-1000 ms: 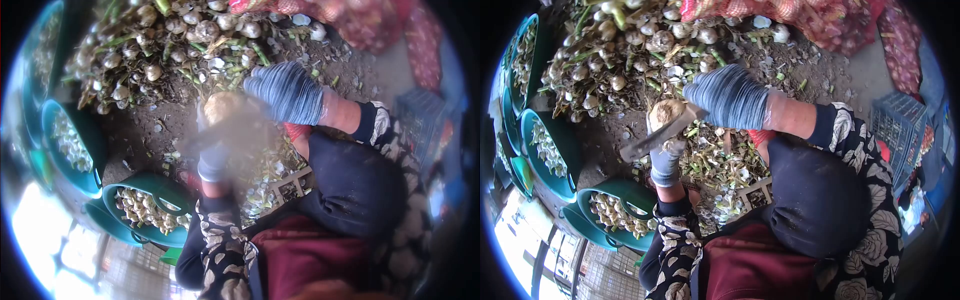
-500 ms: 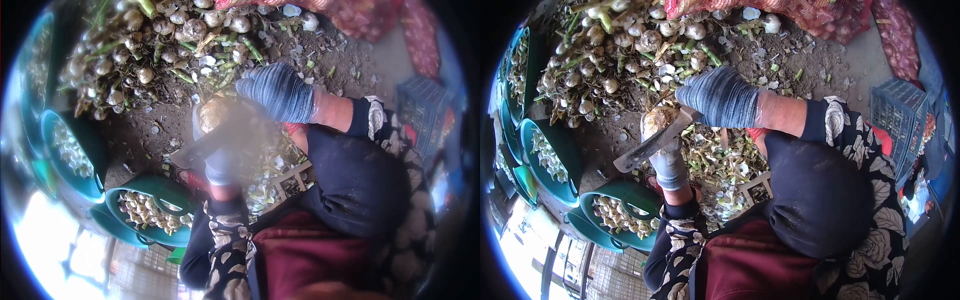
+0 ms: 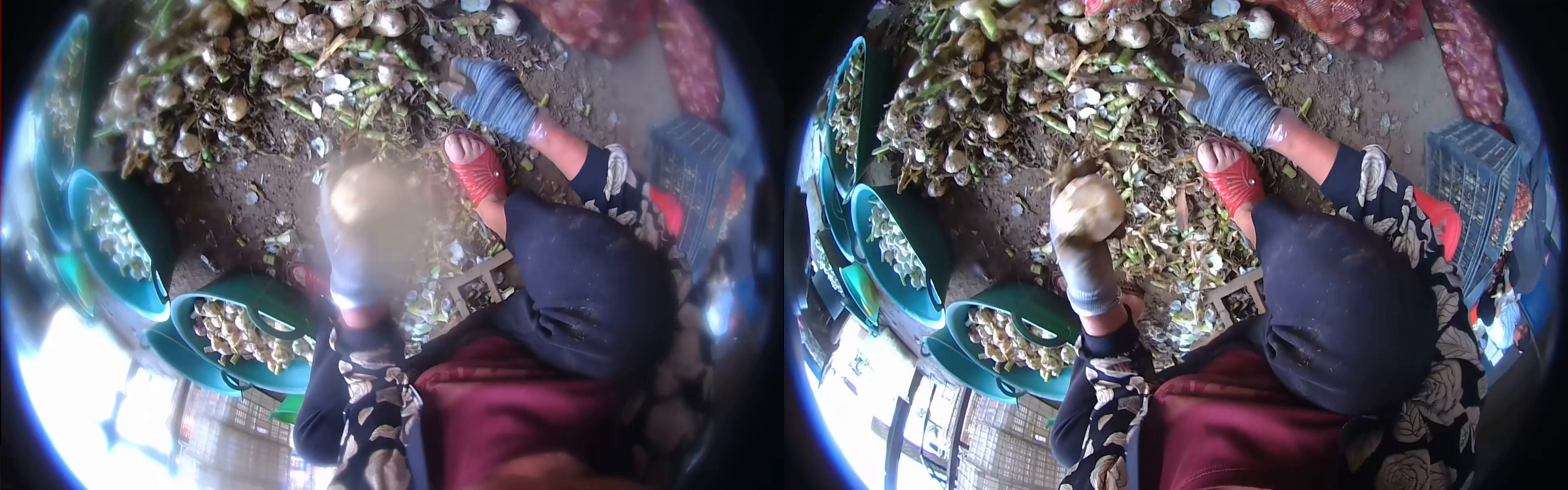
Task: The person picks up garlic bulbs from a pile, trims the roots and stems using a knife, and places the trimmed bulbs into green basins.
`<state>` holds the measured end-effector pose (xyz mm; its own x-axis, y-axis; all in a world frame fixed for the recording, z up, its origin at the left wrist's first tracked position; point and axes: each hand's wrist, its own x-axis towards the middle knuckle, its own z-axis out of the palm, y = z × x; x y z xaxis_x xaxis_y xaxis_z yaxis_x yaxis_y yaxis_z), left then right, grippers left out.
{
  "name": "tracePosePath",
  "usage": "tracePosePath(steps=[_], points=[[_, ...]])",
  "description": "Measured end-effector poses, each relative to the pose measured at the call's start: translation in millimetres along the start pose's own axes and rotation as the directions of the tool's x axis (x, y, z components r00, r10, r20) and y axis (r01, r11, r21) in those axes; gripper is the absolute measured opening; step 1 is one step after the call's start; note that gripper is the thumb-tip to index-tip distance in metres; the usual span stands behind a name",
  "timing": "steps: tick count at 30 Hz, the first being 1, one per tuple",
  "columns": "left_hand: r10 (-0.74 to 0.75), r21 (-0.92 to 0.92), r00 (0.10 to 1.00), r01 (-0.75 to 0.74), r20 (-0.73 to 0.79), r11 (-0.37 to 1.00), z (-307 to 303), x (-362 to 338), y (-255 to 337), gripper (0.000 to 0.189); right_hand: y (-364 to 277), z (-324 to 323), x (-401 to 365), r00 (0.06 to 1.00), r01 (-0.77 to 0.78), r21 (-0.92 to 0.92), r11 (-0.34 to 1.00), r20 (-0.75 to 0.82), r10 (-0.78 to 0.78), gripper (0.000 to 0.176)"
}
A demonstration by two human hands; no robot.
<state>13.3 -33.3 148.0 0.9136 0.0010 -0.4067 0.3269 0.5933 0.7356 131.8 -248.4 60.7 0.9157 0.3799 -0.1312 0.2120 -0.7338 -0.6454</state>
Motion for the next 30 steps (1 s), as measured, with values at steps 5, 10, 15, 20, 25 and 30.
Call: tracePosePath(steps=[5, 10, 15, 20, 25, 30], points=[[0.071, 0.914, 0.92, -0.391, 0.385, 0.11, 8, 27, -11, 0.047, -40, -25, 20, 0.962, 0.179, 0.022, 0.984, 0.204, -0.18, 0.018], [-0.427, 0.642, 0.707, -0.701, 0.564, -0.311, -4, 28, -41, 0.02, -74, -8, 17, 0.802, 0.407, -0.123, 0.905, 0.523, -0.289, 0.017], [-0.463, 0.61, 0.774, -0.628, 0.431, -0.482, -73, 1, -30, 0.013, -33, 13, 24, 0.762, 0.222, -0.367, 0.903, 0.643, 0.074, 0.016], [-0.54, 0.781, 0.739, -0.03, -0.403, -0.624, -113, -84, 122, 0.024, 67, -6, -6, 0.857, -0.041, -0.217, 0.975, 0.495, 0.146, 0.023], [-0.536, 0.892, 0.811, 0.399, -0.234, 0.214, -158, -70, 140, 0.039, 40, -1, 0, 0.871, -0.096, -0.1, 0.99, 0.474, 0.132, 0.032], [-0.109, 0.333, 0.946, 0.213, -0.306, 0.918, -201, 105, 29, 0.039, 45, 17, 13, 0.902, -0.113, 0.013, 0.993, 0.421, 0.097, 0.034]])
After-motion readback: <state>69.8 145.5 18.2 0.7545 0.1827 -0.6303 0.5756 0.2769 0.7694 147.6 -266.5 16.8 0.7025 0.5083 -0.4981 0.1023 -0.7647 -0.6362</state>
